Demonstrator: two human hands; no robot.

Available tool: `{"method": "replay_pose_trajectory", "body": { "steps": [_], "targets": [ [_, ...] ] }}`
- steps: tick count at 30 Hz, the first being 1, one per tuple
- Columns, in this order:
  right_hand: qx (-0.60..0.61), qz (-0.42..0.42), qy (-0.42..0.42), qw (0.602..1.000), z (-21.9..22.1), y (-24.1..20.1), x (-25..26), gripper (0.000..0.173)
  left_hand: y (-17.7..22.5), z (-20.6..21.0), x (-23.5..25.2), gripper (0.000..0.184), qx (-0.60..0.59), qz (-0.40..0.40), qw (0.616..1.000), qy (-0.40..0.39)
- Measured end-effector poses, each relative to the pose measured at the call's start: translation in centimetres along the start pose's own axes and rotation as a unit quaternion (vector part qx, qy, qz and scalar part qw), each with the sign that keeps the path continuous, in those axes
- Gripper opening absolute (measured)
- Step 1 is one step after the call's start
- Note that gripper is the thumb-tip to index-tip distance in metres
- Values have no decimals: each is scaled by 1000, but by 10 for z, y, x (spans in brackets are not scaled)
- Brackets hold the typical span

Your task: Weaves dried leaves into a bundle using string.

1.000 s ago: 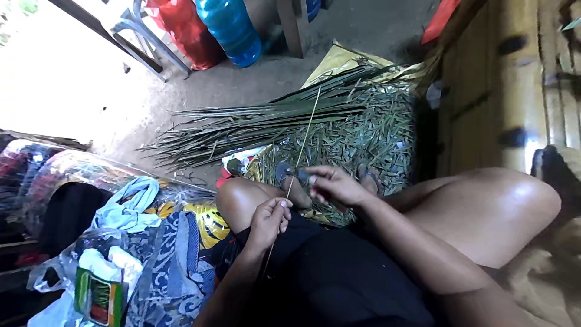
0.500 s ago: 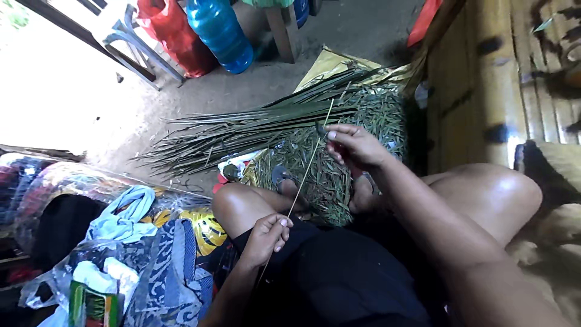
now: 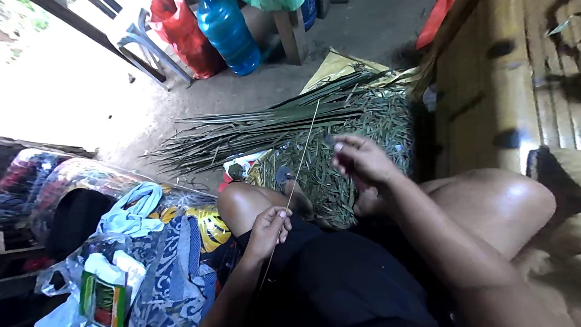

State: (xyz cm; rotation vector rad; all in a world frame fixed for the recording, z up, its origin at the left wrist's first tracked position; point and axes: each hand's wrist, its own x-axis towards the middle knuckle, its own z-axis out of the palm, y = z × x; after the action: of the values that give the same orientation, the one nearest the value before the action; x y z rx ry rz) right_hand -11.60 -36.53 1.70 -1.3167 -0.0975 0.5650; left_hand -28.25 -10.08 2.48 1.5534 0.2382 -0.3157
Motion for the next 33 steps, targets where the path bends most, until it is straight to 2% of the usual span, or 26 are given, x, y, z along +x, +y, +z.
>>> {"method": "replay_pose_trajectory", "body": {
  "steps": [4, 7, 16, 20, 23, 30, 33],
  "targets": [
    [13, 33, -146, 989, 42, 44, -22, 37, 10, 10, 17, 26, 13, 12, 1000, -19],
    [38, 33, -161, 986, 46, 51, -24, 33, 11, 13, 19, 26, 13, 14, 999, -26],
    [60, -24, -82, 995, 5, 22, 1, 31, -3, 2, -2, 22, 17, 27, 998, -51],
    [60, -42, -38, 997, -19, -8, 14, 30, -13, -6, -17, 22, 20, 14, 999, -38],
    [45, -52, -39, 997, -33, -24, 22, 28, -18, -9, -24, 20, 11, 20, 999, -43],
    [44, -56, -6, 997, -44, -26, 34, 27, -8, -8, -28, 21, -4, 57, 998, -40],
    [60, -49, 75, 994, -54, -21, 40, 30, -7, -13, -30, 20, 19, 39, 998, -35]
  ]
}}
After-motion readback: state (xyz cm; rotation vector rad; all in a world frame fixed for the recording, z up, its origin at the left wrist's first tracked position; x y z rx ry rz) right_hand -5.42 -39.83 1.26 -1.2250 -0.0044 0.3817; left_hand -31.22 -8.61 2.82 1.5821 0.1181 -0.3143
